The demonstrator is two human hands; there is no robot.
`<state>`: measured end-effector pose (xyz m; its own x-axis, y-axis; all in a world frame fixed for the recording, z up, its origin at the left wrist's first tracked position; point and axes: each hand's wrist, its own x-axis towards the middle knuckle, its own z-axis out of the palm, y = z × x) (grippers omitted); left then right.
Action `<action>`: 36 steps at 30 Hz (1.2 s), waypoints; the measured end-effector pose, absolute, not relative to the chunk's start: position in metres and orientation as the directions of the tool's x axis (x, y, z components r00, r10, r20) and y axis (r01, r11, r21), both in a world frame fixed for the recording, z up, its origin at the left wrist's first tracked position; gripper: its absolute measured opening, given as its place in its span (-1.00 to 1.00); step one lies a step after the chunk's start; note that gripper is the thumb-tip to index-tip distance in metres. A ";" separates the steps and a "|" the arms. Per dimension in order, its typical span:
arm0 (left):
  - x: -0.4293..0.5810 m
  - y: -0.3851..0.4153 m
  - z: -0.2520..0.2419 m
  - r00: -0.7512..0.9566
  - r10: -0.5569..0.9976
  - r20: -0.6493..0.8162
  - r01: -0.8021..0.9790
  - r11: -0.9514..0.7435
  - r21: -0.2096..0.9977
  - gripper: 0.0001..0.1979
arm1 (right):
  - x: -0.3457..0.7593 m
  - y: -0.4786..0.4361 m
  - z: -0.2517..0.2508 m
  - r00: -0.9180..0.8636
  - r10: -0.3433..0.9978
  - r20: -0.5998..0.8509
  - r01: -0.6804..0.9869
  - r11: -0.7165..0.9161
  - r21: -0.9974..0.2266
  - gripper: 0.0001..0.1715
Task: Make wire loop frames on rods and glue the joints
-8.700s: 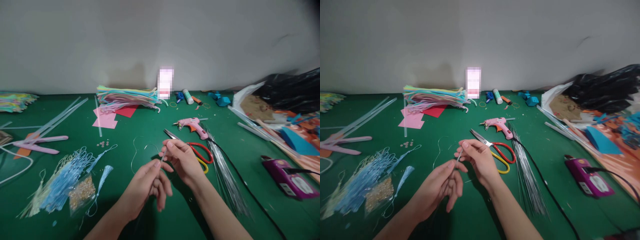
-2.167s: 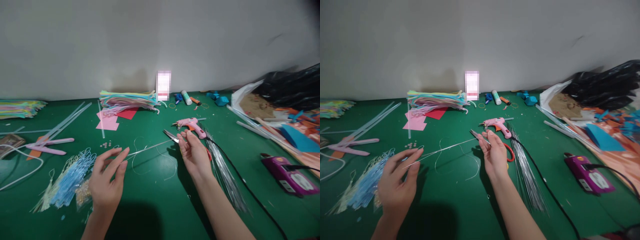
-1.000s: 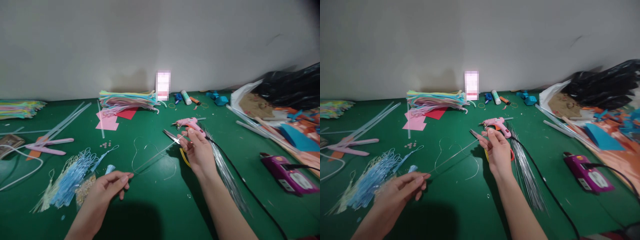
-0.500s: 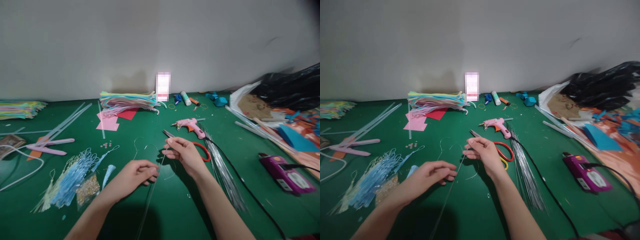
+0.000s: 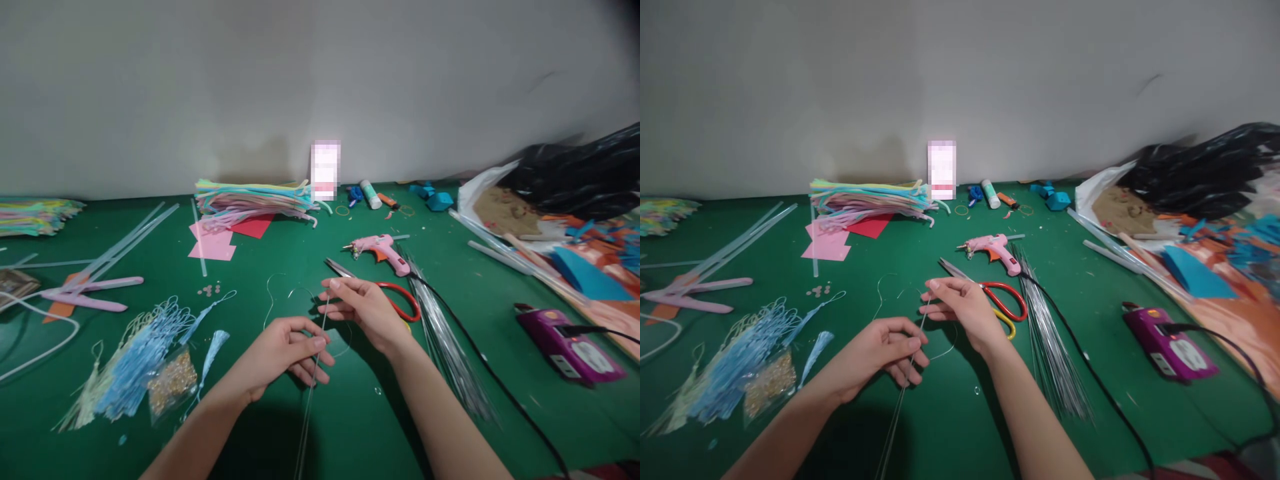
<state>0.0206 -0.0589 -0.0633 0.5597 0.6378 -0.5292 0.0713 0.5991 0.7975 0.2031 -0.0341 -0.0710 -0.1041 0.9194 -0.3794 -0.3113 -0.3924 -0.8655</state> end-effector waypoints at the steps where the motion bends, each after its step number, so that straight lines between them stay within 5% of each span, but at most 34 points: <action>1: 0.020 -0.059 -0.064 0.558 0.644 -0.523 0.060 0.597 0.800 -0.68 | 0.203 -0.034 -0.071 -0.114 0.920 -0.375 -0.305 -0.392 -0.868 -0.63; 9: 0.020 -0.058 -0.062 0.479 0.718 -0.504 -0.045 0.594 0.803 -0.70 | 0.197 -0.036 -0.072 -0.165 0.904 -0.395 -0.285 -0.427 -0.858 -0.60; 18: 0.010 -0.049 -0.052 0.062 0.933 -0.355 -0.275 0.358 0.892 -0.73 | 0.184 -0.055 -0.064 -0.495 0.775 -0.393 -0.068 -0.486 -0.872 -0.68; 36: 0.003 -0.048 -0.049 0.069 0.963 -0.261 -0.306 0.269 0.913 -0.79 | 0.171 -0.063 -0.069 -0.581 0.723 -0.373 -0.013 -0.467 -0.884 -0.78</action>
